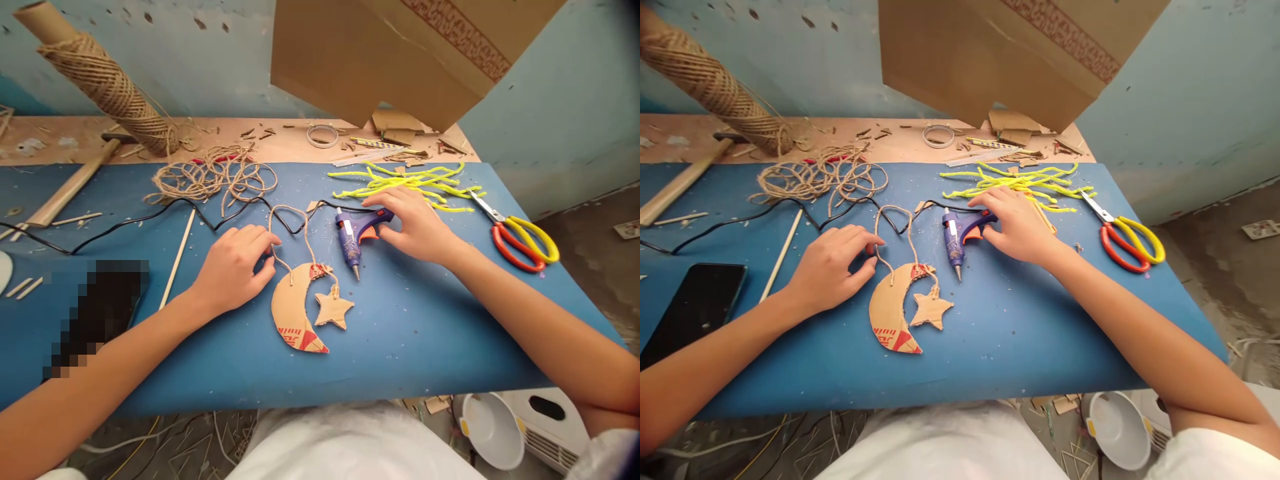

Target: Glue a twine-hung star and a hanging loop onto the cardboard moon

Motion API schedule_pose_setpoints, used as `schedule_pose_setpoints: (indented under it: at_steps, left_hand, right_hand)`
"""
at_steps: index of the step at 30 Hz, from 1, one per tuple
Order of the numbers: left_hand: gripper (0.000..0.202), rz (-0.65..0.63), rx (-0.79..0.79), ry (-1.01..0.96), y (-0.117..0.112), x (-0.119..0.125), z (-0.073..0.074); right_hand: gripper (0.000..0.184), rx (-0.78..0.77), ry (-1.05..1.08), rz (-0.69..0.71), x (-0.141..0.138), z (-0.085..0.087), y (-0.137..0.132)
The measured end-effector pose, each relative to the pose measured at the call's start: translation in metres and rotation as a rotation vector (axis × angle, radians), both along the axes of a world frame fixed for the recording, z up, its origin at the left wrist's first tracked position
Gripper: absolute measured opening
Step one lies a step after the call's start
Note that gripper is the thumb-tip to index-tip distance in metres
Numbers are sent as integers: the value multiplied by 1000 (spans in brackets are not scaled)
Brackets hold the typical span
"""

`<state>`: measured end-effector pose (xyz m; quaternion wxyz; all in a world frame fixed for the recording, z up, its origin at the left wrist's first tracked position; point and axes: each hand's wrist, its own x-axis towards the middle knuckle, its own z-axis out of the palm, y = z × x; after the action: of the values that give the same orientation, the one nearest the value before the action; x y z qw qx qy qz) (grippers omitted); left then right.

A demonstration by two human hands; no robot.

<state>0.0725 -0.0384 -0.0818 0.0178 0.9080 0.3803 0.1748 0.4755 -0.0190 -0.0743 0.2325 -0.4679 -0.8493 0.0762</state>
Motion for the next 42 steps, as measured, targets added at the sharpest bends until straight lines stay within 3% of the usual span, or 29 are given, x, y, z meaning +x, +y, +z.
schedule_pose_setpoints:
  at_steps: [4,8,20,27,33,37,42]
  left_hand:
    - [24,-33,20,-64,-1,2,-4]
    - [23,-71,57,-95,5,2,-3]
    - [24,11,146,-26,18,-13,2]
    - [21,157,193,98,31,-31,8]
    - [25,231,86,139,13,-2,4]
    - [26,274,-2,25,15,16,0]
    - [23,332,11,-125,27,9,-2]
  right_hand:
    - [29,99,-42,-11,5,-15,-3]
    - [27,163,-87,29,12,-22,-10]
    - [27,156,-62,33,19,-18,-8]
    - [17,-4,-137,24,18,-6,-5]
    - [25,-82,-283,99,12,10,0]
    - [24,-45,-249,145,10,5,-1]
    - [20,-8,-184,146,11,-2,-2]
